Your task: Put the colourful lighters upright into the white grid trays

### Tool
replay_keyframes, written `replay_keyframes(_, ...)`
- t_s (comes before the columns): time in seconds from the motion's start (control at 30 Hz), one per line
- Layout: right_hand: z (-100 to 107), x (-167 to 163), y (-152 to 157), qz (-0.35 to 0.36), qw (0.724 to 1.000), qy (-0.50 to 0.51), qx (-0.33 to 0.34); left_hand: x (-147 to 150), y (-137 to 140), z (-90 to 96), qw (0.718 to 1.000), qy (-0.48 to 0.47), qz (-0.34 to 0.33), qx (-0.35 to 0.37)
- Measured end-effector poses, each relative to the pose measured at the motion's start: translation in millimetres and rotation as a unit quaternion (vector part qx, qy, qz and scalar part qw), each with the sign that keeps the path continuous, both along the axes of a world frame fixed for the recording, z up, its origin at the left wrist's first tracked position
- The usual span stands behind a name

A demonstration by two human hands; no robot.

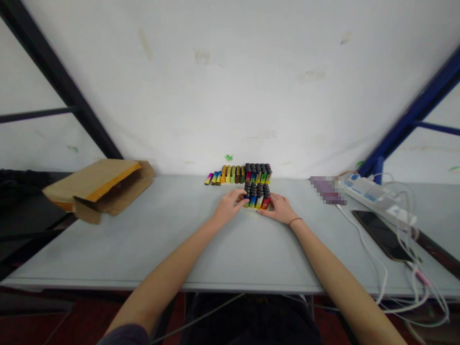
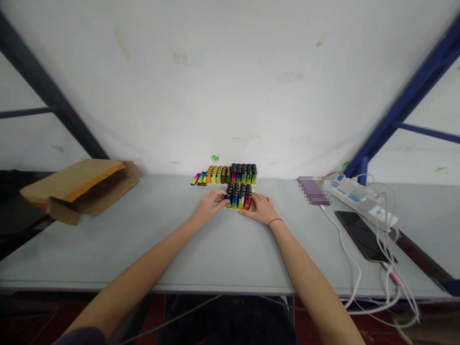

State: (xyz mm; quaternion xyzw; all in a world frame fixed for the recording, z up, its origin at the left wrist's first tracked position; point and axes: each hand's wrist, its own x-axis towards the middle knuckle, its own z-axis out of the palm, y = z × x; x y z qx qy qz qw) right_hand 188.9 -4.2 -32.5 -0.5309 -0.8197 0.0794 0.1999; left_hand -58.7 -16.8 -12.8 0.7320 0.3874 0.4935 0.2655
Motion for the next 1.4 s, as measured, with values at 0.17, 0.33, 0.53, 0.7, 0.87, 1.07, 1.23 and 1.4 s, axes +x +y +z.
replay_keyframes(0.17,0.4,0.1,-0.8,-0.001,1.000,-0.001,-0.002,-3.2,1.7,2.6,1.000,0.021,0.013,-0.001)
replay_keyframes(0.33,-1.7,0.9,-0.1,-0.002,1.000,-0.002,0.001,-8.7,6.3,4.9,0.994,0.084,-0.005,0.069)
replay_keyframes(0.53,-3.7,1.1,1.4,0.000,1.000,-0.007,-0.004,-64.8,70.5,1.2,0.960,0.140,0.232,0.071)
replay_keyframes(0.7,-2.8,0.3,0.5,-0.001,1.000,0.001,-0.008,-114.8,109.6,-23.0,0.927,0.344,0.131,0.071)
replay_keyframes(0.87,-0.8,0.5,-0.5,-0.003,1.000,0.001,-0.015,-130.0,112.2,-29.6,0.909,0.389,0.137,0.063)
replay_keyframes(1.07,-2.7,0.6,-0.7,-0.007,1.000,-0.001,-0.010,-114.0,103.8,-18.6,0.890,0.433,0.144,0.012)
replay_keyframes(1.23,-2.2,0.3,-1.4,-0.006,1.000,-0.001,-0.004,-104.2,95.5,-15.2,0.885,0.436,0.164,-0.009)
replay_keyframes(1.4,-1.8,0.1,-1.3,-0.005,1.000,0.001,-0.002,-108.4,92.9,-13.8,0.871,0.456,0.180,-0.015)
